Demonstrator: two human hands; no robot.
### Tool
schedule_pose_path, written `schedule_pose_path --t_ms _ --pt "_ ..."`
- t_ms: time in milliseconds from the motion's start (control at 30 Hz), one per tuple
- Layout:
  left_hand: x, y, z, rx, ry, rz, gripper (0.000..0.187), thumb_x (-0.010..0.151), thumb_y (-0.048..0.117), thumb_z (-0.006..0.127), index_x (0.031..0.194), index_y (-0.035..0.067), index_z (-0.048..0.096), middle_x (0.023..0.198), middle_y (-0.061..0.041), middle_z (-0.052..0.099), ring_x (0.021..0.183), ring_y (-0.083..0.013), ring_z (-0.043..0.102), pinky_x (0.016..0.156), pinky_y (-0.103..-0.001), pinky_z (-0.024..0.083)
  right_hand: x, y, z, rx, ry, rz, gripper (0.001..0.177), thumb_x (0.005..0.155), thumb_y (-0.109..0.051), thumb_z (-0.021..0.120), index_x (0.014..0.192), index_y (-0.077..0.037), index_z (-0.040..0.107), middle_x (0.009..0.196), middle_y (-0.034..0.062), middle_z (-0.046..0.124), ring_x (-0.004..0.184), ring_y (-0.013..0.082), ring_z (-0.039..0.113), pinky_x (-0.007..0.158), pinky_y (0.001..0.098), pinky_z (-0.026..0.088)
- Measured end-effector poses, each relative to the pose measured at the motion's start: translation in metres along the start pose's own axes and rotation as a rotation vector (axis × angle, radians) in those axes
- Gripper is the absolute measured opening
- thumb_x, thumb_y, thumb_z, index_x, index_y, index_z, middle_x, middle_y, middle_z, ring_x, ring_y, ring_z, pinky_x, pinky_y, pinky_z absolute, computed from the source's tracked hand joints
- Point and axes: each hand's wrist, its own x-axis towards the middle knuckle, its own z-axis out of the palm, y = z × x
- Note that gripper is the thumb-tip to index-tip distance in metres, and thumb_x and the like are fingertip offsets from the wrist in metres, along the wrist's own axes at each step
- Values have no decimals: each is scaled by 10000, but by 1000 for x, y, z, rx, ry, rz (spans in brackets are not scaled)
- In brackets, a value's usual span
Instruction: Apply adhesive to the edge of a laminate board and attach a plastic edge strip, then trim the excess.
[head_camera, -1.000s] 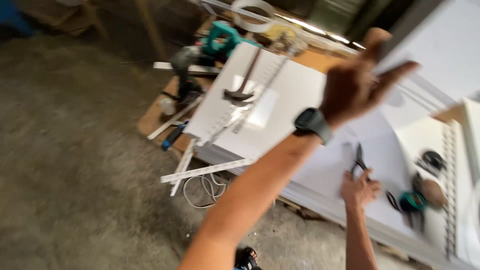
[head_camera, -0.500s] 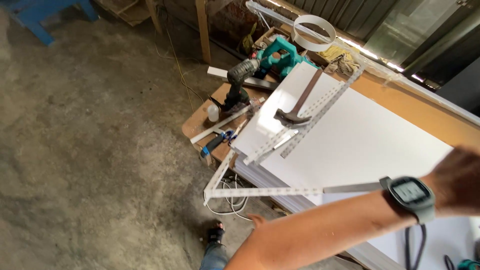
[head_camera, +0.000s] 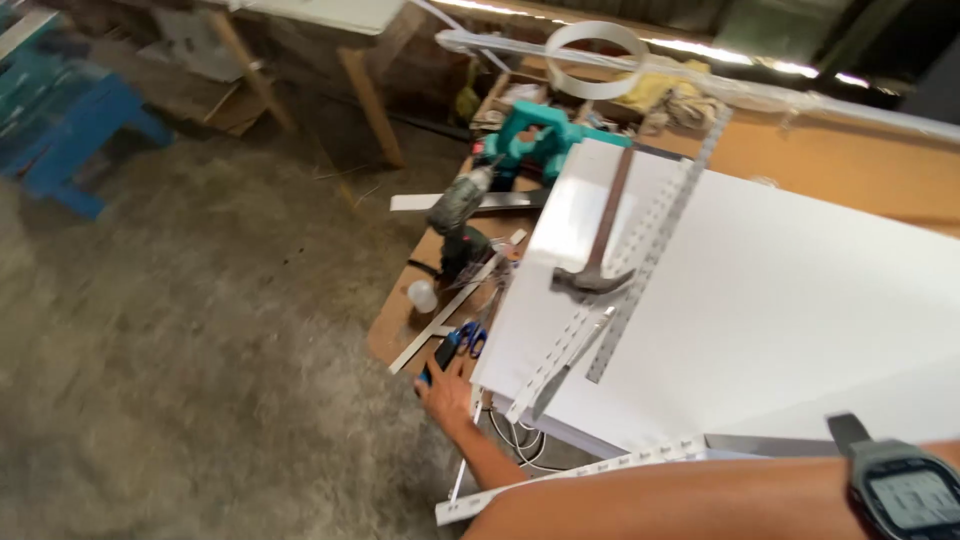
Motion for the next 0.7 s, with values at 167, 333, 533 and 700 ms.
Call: schedule_pose_path --t_ms 167,333,533,700 --pt "-1 41 -14 -161 -70 -1 375 1130 347 560 1399 179 360 990 -87 623 744 -161 636 622 -268 550 -57 22 -10 244 -49 107 608 1015 -431 596 1520 -212 339 1355 280 411 1103 422 539 843 465 541" --pt "33 79 -39 -328 -88 -10 409 1148 326 572 1450 200 327 990 -78 615 753 -139 635 623 -257 556 -167 99 63 502 -90 182 506 1033 -361 601 1453 -141 422 1206 232 519 942 320 570 771 413 545" --pt "64 67 -42 -432 -47 39 441 1190 407 492 1552 240 304 929 -3 688 594 -73 622 560 -230 528 -259 202 77 754 -158 83 394 1055 -278 610 1372 -60 525 1027 171 648 748 197 604 684 352 548" --pt "80 65 -57 -338 82 110 308 1159 387 462 1373 196 350 887 -59 698 574 -113 659 523 -247 552 -338 277 -15 1394 24 141 373 993 -220 566 1346 -147 470 795 64 653 553 158 639 535 311 536"
